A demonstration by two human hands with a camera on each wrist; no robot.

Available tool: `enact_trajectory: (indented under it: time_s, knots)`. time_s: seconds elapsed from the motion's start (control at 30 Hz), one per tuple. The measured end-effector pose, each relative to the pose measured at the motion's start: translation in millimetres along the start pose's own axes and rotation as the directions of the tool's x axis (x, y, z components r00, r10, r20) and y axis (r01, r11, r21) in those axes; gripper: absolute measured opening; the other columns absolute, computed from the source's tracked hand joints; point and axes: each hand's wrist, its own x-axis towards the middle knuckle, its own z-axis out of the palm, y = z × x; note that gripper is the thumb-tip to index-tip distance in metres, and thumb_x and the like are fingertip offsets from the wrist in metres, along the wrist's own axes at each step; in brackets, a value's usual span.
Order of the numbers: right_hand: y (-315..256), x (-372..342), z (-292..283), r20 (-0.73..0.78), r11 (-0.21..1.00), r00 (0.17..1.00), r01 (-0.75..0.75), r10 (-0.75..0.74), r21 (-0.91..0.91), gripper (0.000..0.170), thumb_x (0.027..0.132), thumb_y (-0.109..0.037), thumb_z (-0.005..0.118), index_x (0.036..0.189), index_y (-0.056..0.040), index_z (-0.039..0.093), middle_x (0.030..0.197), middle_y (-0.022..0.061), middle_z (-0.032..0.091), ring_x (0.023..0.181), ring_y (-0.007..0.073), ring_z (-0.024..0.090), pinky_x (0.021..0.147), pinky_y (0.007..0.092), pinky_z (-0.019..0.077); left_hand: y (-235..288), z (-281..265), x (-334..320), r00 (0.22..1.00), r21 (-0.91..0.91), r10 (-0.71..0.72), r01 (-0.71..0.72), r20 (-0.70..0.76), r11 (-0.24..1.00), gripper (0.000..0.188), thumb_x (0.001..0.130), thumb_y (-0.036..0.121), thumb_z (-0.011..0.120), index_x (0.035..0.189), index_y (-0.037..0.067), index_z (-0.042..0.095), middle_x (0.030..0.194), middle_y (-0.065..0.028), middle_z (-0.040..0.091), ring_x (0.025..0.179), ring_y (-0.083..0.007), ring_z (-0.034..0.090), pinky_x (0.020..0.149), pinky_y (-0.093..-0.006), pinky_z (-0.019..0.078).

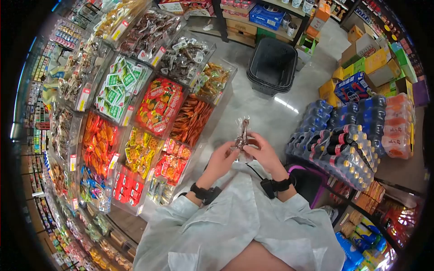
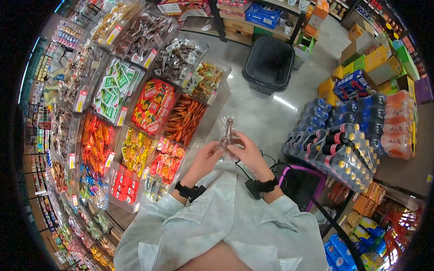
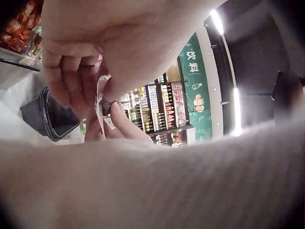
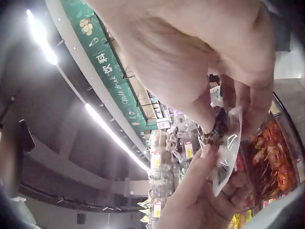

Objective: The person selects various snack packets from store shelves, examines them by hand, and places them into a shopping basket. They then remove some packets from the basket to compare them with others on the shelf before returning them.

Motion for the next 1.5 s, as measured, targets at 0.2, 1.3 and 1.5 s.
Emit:
enact_trajectory:
  time_s: [0.2, 1.3, 1.5]
  knots:
    - [-15, 38, -22, -0.038, 0.985, 0.989, -0.139, 0.144, 0.104, 0.041, 0.103, -0.015, 0.059, 0.141, -0.002, 0.05, 0.12, 0.0069, 0.066, 0.097, 0.0112, 0.064, 0.077, 0.0289, 0.0575, 8, 6, 58, 0.998, -0.186, -0.057, 0.061, 0.024, 0.981, 0.028, 0.1, 0.015, 0.065, 0.125, 0.001, 0.062, 0.079, 0.0022, 0.057, 0.07, -0.0044, 0.049, 0.061, -0.0232, 0.0416]
    - [-189, 518, 55, 0.459, 0.847, 0.823, -0.049, 0.334, -0.529, 0.056, 0.099, -0.024, 0.066, 0.145, 0.0008, 0.047, 0.122, 0.0132, 0.062, 0.104, 0.0176, 0.063, 0.088, 0.0307, 0.0526, 69, -152, 333, 0.656, -0.592, -0.391, -0.106, -0.645, 0.799, 0.072, 0.097, 0.009, 0.064, 0.157, 0.001, 0.026, 0.09, -0.0061, 0.065, 0.079, -0.0128, 0.064, 0.07, -0.0272, 0.0513]
    - [-167, 554, 72, 0.491, 0.836, 0.843, 0.097, 0.22, -0.54, 0.067, 0.093, -0.025, 0.072, 0.145, 0.0064, 0.044, 0.135, 0.0184, 0.058, 0.118, 0.0231, 0.06, 0.101, 0.0363, 0.0469, 64, -134, 329, 0.531, -0.612, -0.487, -0.078, -0.694, 0.787, 0.058, 0.098, 0.012, 0.065, 0.149, 0.0, 0.04, 0.089, -0.0052, 0.066, 0.079, -0.01, 0.061, 0.067, -0.0246, 0.0477]
